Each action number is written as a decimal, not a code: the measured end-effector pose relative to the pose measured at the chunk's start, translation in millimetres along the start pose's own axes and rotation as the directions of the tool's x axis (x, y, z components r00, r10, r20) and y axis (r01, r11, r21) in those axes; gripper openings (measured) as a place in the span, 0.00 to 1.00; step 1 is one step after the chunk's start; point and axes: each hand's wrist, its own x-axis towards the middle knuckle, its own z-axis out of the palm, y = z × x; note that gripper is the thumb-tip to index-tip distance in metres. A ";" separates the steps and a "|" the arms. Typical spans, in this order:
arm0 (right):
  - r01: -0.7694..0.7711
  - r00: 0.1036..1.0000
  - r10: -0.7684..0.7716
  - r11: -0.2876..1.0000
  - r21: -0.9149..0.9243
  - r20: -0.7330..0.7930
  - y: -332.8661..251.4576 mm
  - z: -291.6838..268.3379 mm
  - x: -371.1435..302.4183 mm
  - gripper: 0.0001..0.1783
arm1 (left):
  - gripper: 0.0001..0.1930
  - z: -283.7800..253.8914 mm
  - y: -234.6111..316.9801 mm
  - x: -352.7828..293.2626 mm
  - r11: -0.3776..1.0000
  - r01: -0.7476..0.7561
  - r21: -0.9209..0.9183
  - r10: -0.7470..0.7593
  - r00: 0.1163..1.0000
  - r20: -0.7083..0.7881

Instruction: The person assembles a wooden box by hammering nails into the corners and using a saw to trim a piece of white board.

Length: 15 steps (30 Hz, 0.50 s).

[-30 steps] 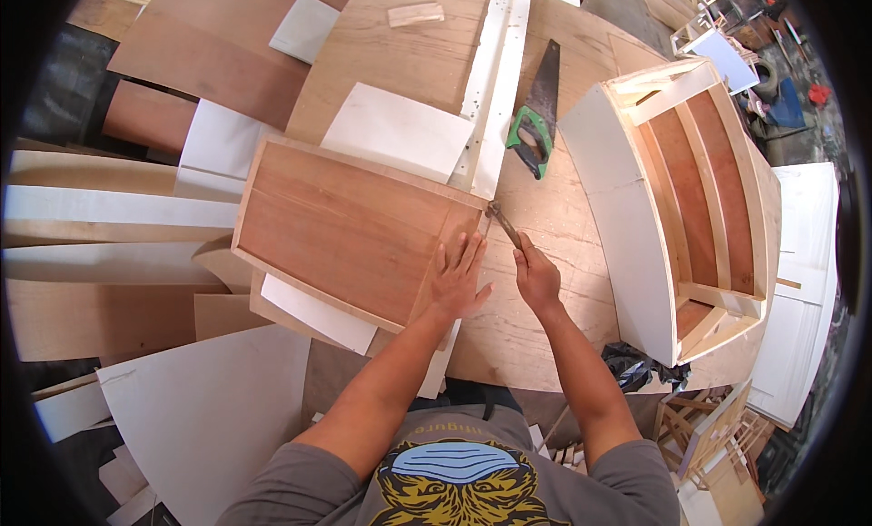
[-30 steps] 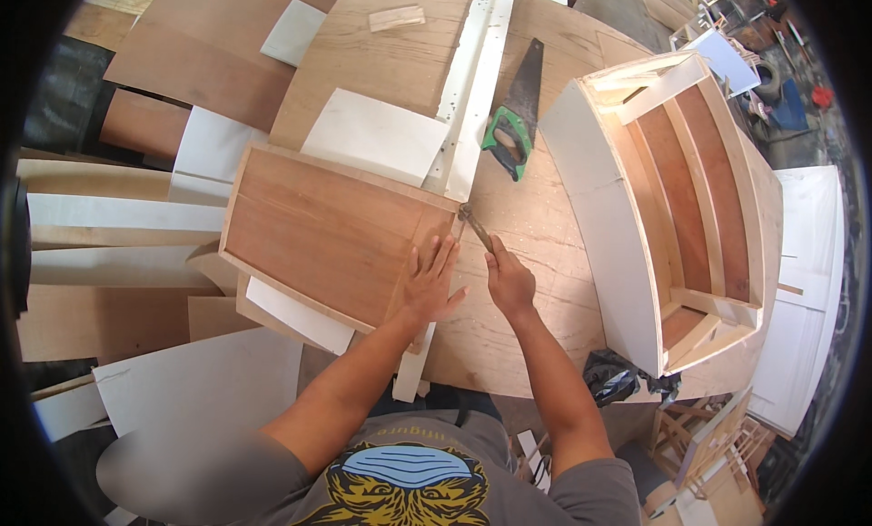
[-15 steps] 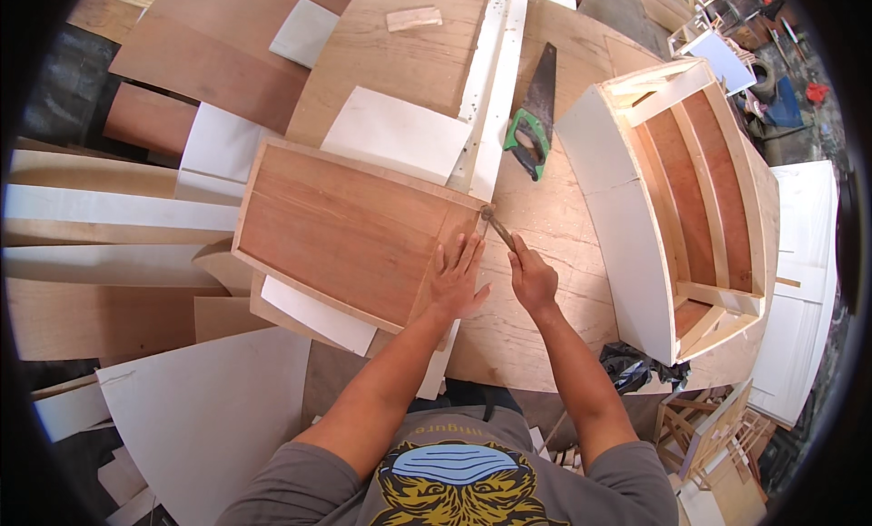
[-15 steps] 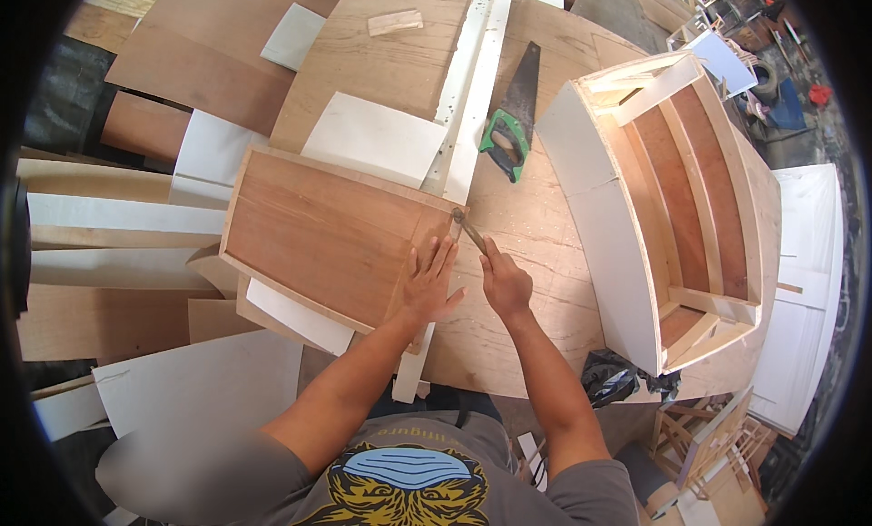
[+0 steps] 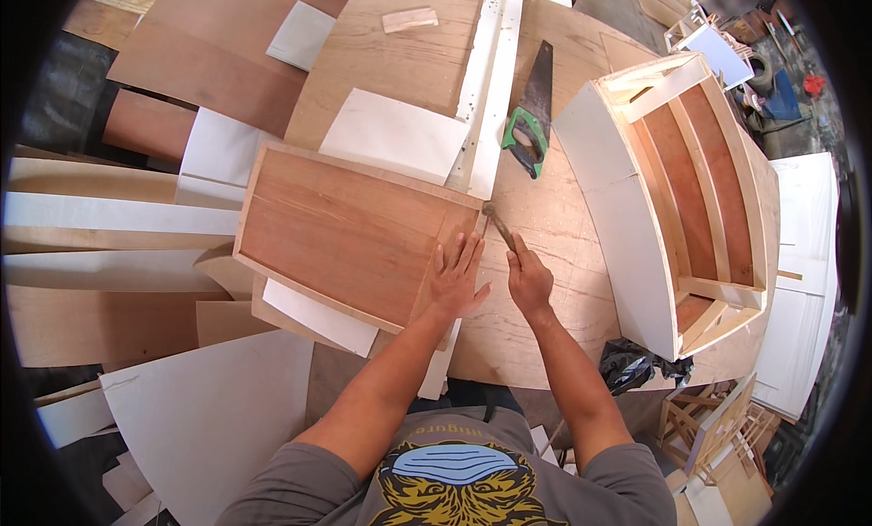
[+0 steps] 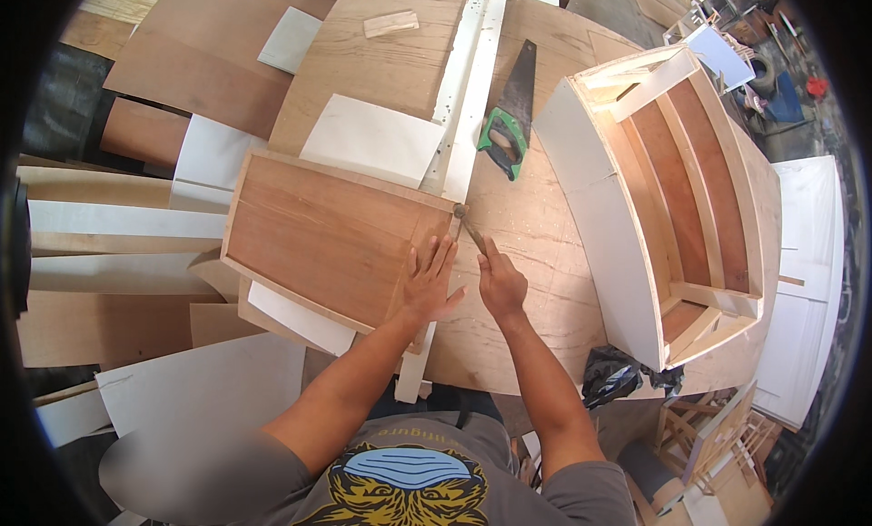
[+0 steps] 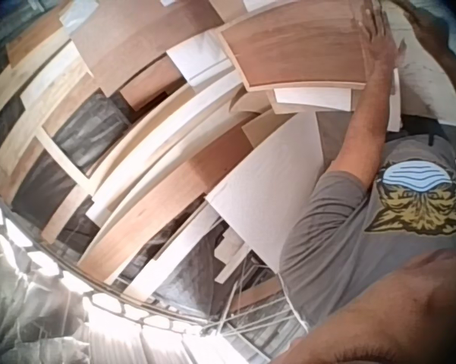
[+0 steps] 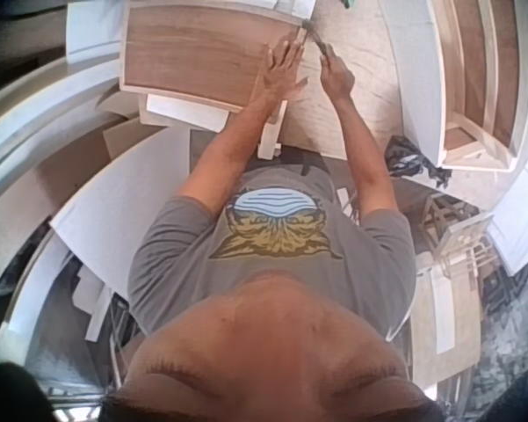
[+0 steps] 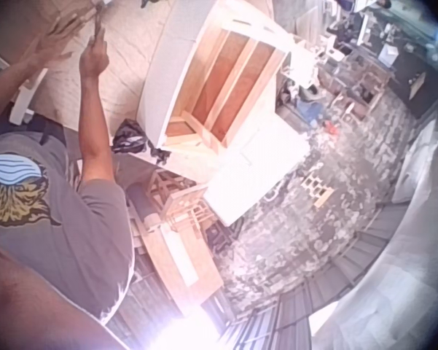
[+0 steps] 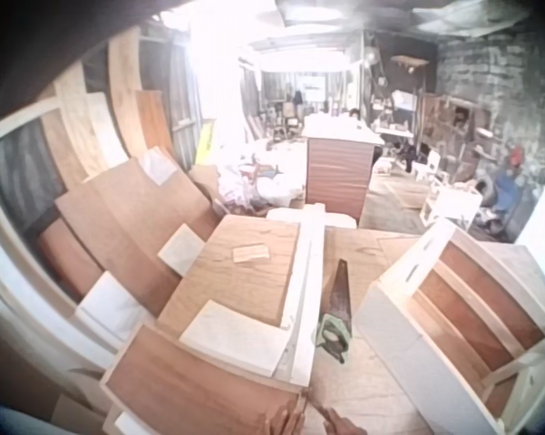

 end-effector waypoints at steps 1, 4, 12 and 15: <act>-0.009 1.000 0.010 1.000 0.018 -0.030 1.4 1.0 -2.8 0.23 | 0.51 -0.1 0.9 0.7 1.000 0.000 0.001 0.000 1.000 0.005; -0.018 1.000 0.018 0.999 0.045 -0.005 5.1 3.8 -3.2 0.22 | 0.51 0.5 -0.8 -0.7 1.000 0.013 0.008 -0.013 1.000 0.011; -0.356 0.925 0.379 0.859 0.367 0.010 -4.9 3.2 -6.1 0.21 | 0.50 -0.5 1.5 1.3 0.999 0.032 0.023 -0.033 0.998 0.047; -0.528 0.828 0.532 0.637 0.561 0.176 -11.9 6.1 -11.1 0.20 | 0.49 -1.0 1.8 2.5 0.999 0.033 0.003 -0.033 0.998 0.058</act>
